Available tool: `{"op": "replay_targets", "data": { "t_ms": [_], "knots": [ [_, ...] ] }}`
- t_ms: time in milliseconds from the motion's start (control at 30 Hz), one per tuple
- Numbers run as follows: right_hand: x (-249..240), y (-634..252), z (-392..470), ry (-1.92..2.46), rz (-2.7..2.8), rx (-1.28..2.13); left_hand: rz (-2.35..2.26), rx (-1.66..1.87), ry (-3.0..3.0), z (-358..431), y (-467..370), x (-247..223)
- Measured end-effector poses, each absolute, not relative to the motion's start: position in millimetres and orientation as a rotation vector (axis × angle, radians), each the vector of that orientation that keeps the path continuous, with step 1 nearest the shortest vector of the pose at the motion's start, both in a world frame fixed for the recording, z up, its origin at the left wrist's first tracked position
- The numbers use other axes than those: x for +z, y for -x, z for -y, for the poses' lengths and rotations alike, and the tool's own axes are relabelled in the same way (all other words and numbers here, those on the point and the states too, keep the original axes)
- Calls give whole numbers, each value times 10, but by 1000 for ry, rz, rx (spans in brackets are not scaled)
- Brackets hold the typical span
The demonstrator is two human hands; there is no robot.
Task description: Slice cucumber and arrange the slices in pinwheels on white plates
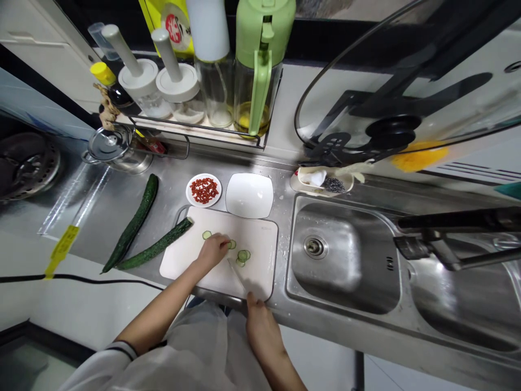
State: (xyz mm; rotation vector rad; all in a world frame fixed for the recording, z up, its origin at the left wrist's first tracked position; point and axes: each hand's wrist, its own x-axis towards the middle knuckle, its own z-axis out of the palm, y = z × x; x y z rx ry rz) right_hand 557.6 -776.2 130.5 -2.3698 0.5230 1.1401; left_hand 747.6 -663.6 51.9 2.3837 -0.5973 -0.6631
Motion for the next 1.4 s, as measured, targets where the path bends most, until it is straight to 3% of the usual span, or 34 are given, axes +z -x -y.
{"op": "replay_targets", "data": {
  "t_ms": [633, 833, 1100, 1400],
  "knots": [
    [1353, -5643, 7807, 2373, -543, 1169, 394, -1057, -2285, 6281, -7579, 594],
    [1363, -5668, 7791, 2381, -558, 1157, 559, -932, -2355, 6364, -7510, 744],
    [1352, -5743, 7713, 2467, -511, 1100, 175, -778, -2342, 6343, -7287, 533],
    [1329, -5902, 7642, 2542, -454, 1120, 182, -650, -2438, 6358, -7277, 501]
  ]
}}
